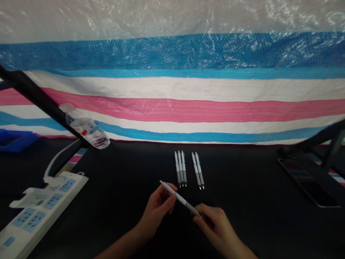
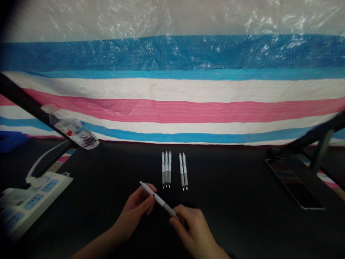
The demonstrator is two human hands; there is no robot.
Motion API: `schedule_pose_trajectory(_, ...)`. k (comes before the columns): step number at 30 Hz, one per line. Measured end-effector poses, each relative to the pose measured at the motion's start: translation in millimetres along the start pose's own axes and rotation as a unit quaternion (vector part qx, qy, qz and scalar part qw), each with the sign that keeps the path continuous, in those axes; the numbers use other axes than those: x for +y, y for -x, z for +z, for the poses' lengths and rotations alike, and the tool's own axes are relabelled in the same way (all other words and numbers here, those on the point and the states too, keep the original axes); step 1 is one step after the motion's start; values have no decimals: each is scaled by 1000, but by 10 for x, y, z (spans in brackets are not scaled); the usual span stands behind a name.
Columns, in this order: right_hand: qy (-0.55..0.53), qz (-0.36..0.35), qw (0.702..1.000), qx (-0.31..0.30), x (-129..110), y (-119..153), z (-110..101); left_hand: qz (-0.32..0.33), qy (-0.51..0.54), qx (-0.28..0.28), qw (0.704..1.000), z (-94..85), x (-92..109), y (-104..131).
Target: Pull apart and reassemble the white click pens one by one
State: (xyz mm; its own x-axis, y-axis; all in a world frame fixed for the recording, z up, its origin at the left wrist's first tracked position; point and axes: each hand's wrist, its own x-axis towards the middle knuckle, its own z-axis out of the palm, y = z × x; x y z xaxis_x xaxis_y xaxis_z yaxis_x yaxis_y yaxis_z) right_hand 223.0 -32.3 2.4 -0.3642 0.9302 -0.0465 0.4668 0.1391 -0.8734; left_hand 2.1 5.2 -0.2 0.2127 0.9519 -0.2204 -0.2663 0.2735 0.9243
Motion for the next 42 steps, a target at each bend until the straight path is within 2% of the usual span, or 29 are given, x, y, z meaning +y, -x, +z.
schedule_pose_trajectory(6, 30, 8, 999, -43, -74, 5, -2, 16, 21, -23, 999, 20, 65, -36)
schedule_pose_trajectory(14, 23, 13, 999, -25, -34, 21, 26, 34, 15, -22, 999, 19, 154, -78)
schedule_pose_trajectory(19, 14, 11, 1000, -18, -63, 16, 22, 17, 6, -22, 1000, 25, 154, -89)
schedule_pose_trajectory(28, 18, 4, 1000, -12, -52, 32, 15, 18, 7, 14, 1000, 35, 169, -81)
schedule_pose_trajectory(35, 34, -16, 999, -7, -44, 38, 33, 14, 4, -9, 1000, 36, 158, -78)
schedule_pose_trajectory(42, 38, -37, 999, 9, -38, 42, 43, 2, 7, -2, 1000, 29, 138, -74)
